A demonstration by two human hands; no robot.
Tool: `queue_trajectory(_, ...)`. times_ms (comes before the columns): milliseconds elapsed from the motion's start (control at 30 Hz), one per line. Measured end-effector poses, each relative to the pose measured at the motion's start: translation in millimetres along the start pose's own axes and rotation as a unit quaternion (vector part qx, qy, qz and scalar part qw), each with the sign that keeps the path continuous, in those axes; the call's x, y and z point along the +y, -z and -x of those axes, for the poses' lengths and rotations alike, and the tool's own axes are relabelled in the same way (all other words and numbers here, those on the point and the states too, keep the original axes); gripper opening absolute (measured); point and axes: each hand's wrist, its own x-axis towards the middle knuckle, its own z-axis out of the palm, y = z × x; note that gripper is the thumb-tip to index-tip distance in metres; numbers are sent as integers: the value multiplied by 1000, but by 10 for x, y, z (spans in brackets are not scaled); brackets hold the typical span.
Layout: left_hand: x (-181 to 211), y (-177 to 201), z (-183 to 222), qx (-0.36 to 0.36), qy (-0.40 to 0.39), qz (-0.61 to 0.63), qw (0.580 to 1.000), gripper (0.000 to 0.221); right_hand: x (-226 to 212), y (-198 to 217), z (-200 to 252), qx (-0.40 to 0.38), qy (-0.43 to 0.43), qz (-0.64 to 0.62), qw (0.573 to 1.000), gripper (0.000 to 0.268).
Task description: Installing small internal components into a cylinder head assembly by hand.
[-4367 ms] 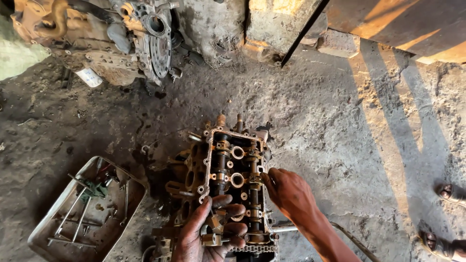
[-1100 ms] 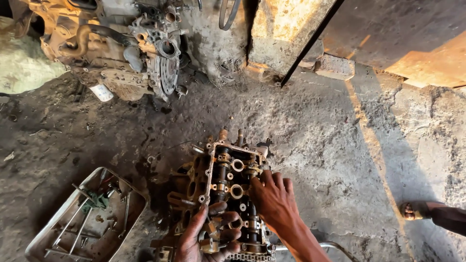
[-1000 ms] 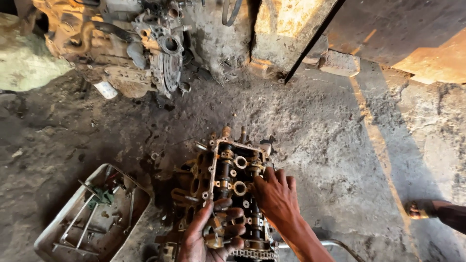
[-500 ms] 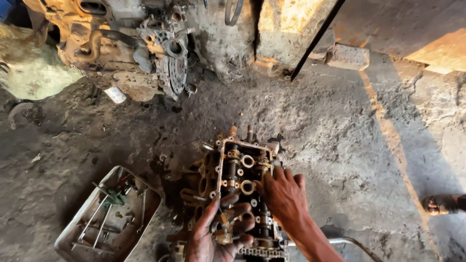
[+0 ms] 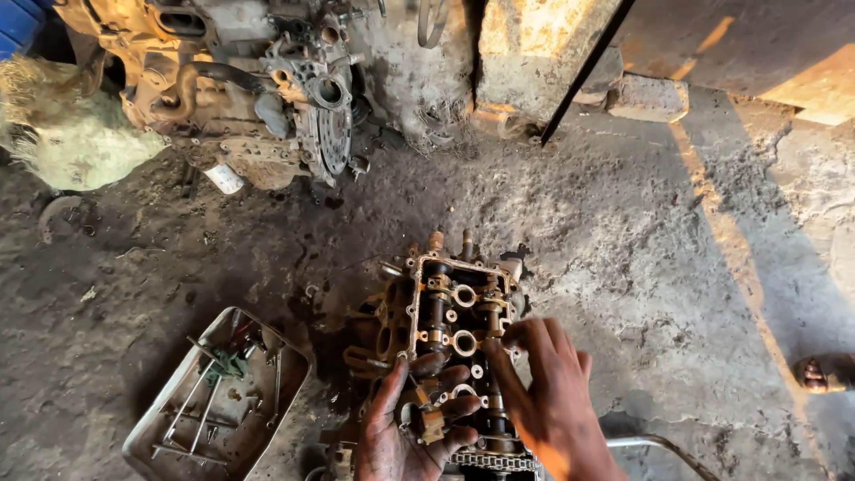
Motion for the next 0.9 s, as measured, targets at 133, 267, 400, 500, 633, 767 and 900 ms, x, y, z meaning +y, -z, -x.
queue_trajectory(133,12,-323,305,63,-26,28,997,55,-358,136,262,-17,69,-115,991,29)
queue_trajectory(267,-62,-100,116,68,-54,34,996,57,-473,125,201,-157,158,-79,972,55)
queue_trajectory(400,-36,-290,222,113,-57,-3,992,61,-597,197,114,-175,231,-1,957,64)
queue_trajectory(500,47,-562,457,98,-26,-43,994,76,-631,181,107,-199,215,38,955,50)
queue_trajectory(633,12,-522,484,81,-14,-51,995,80,-615,152,144,-162,227,62,958,36)
queue_trajectory(767,-316,635,6,-313,-388,-342,796,85,-626,145,198,-67,263,56,961,32)
queue_trajectory(900,-55,-690,621,-33,-556,-812,174,66,-603,78,299,34,287,44,956,24)
